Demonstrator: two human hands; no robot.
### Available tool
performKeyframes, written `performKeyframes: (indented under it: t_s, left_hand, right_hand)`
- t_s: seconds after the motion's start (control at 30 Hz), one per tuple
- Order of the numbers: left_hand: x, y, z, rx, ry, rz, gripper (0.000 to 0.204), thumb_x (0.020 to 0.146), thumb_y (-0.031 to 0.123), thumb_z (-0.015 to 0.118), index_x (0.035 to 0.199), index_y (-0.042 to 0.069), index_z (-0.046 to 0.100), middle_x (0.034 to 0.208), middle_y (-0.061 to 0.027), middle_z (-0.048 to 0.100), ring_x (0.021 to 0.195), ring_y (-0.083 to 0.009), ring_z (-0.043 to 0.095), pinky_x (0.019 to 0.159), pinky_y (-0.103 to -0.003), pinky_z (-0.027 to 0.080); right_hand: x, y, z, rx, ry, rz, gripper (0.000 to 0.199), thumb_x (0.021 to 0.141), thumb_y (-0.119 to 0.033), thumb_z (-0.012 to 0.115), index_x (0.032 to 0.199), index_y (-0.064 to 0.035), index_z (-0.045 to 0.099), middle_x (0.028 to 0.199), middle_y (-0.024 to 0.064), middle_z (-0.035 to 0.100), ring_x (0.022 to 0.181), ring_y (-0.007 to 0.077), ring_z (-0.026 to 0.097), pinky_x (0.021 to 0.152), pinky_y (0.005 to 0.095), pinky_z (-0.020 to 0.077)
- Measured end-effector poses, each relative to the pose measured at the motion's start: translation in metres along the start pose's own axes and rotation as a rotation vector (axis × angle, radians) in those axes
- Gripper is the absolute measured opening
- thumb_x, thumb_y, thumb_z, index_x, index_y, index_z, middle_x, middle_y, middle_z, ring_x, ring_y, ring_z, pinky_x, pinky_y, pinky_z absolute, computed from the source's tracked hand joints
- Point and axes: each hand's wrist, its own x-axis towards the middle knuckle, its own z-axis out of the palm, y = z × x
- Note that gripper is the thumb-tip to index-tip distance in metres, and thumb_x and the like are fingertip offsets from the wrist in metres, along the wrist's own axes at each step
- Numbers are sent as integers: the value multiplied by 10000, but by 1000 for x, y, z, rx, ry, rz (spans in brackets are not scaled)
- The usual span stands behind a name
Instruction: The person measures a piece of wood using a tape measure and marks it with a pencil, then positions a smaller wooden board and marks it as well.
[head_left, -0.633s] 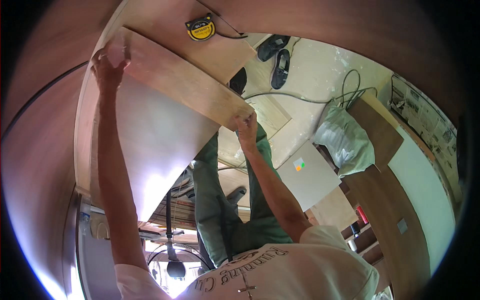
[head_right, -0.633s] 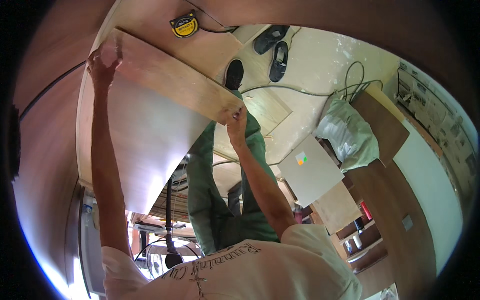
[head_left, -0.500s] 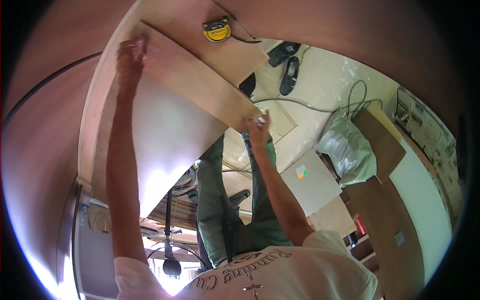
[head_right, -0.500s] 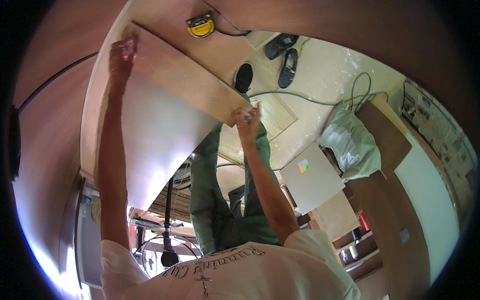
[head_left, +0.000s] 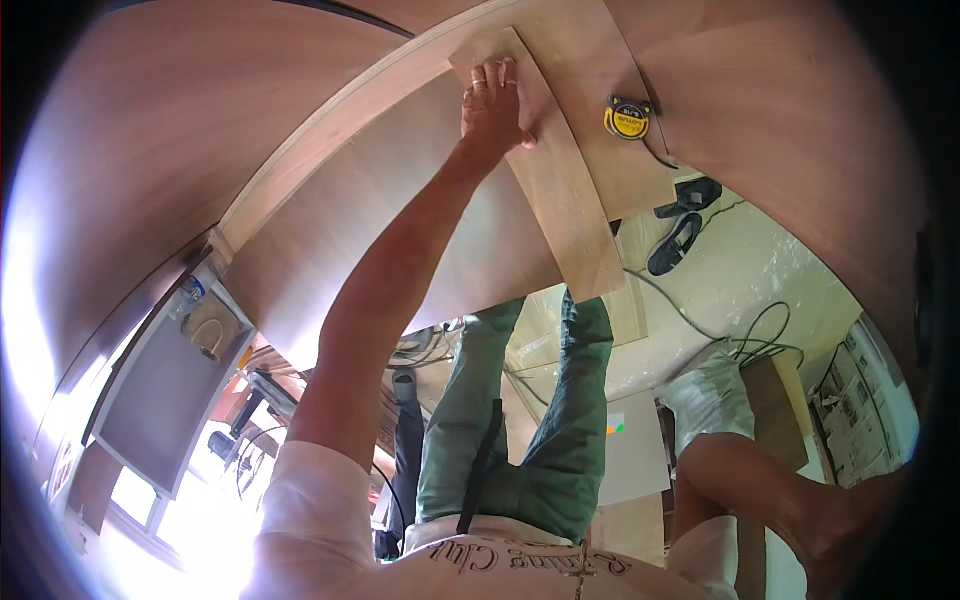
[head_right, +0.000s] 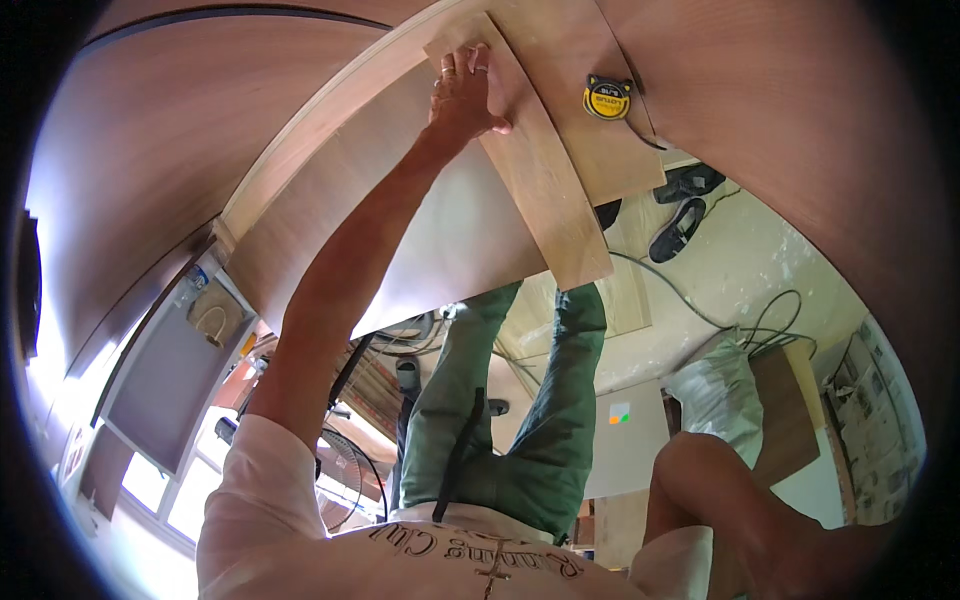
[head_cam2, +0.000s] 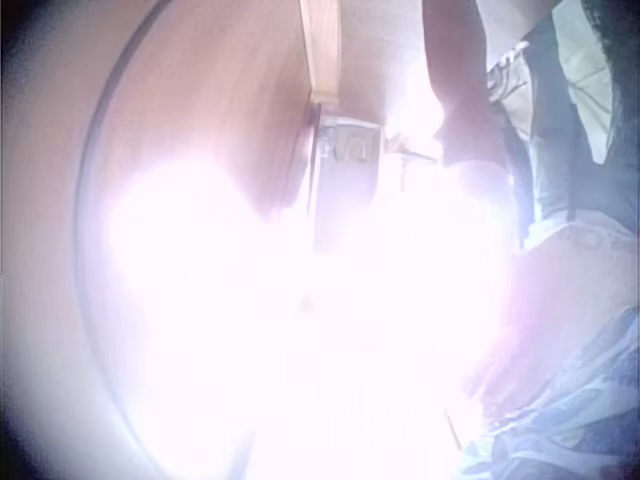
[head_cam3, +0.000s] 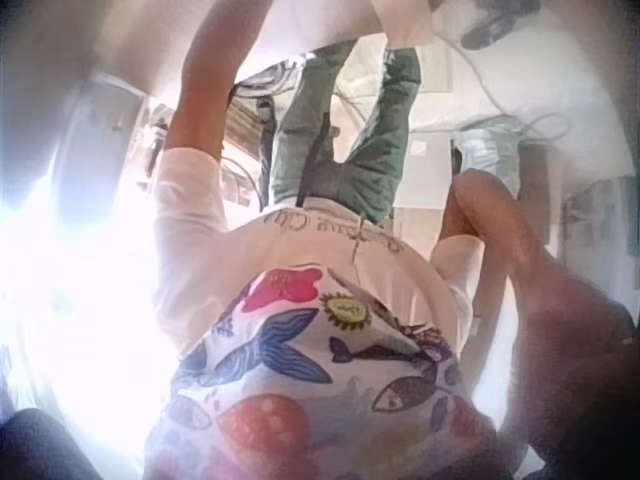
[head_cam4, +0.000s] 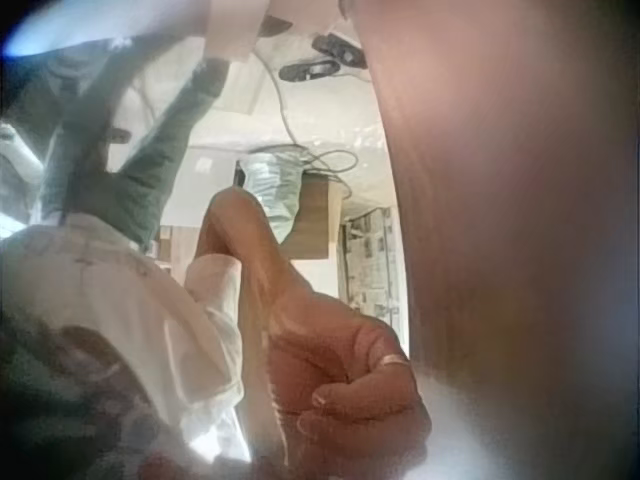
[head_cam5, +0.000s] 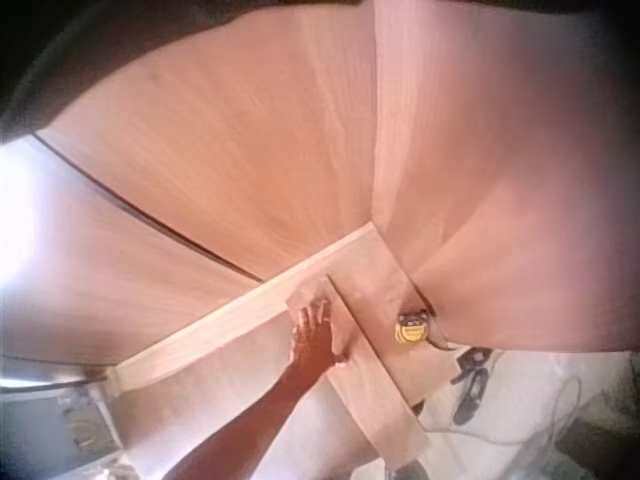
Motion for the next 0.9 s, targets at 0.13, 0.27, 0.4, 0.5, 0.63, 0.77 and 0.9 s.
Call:
performKeyframes:
  t_s: [0.13, 0.27, 0.4, 0.5, 0.63, 0.77, 0.9]
  left_hand:
    - [-2, 1, 5, -24, 13, -37, 1262, 469, 331, 958, 1475, 37, 256, 1382, -166, 377, 1320, -392, 364, 1037, -492, 454]
    - [-1, 0, 14, -59, 40, -35, 1268, 484, 321, 957, 1488, 23, 242, 1428, -183, 344, 1346, -431, 330, 1061, -510, 431]
    - [-3, 1, 19, -54, 49, -29, 1249, 518, 302, 942, 1496, 13, 221, 1455, -176, 329, 1348, -450, 314, 1049, -543, 433]
    - [-2, 3, 18, -37, 67, -41, 1236, 527, 290, 933, 1500, 27, 218, 1443, -171, 335, 1336, -447, 322, 1033, -551, 444]
    - [2, 8, 8, -29, 9, -92, 1239, 507, 261, 939, 1497, 41, 226, 1399, -172, 346, 1314, -424, 346, 1014, -533, 466]
    - [2, 12, -2, -48, -26, -93, 1251, 469, 227, 958, 1475, 7, 247, 1372, -171, 348, 1315, -367, 365, 1039, -447, 458]
    - [1, 14, -4, -46, -32, -91, 1250, 474, 202, 952, 1485, 13, 240, 1387, -164, 338, 1313, -381, 354, 999, -459, 503]
  right_hand:
    - [2, 11, 17, 5, -64, 17, 232, 844, -167, 647, 1037, -42, 618, 858, 48, 579, 816, 126, 562, 748, 274, 463]
    - [5, 20, 24, 0, -89, 41, 191, 842, -118, 663, 1011, -42, 619, 859, 44, 598, 797, 113, 574, 707, 265, 467]
    - [10, 43, 28, -52, -83, 87, 159, 841, -68, 678, 986, -41, 620, 860, 39, 617, 777, 100, 586, 666, 255, 471]
    - [9, 87, 37, -111, -60, 176, 146, 839, -31, 690, 967, -41, 621, 860, 36, 631, 763, 90, 595, 635, 248, 475]
    - [-2, 205, 67, -178, -52, 425, 146, 837, 18, 706, 942, -41, 622, 861, 31, 649, 743, 77, 607, 594, 239, 479]
    - [-6, 312, 96, -50, -17, 607, 106, 908, -56, 658, 998, -36, 606, 883, 69, 673, 760, 129, 653, 646, 270, 544]
    - [17, 380, 130, -131, -30, 491, 148, 905, -103, 638, 1016, -30, 572, 871, 128, 707, 723, 218, 701, 631, 301, 553]
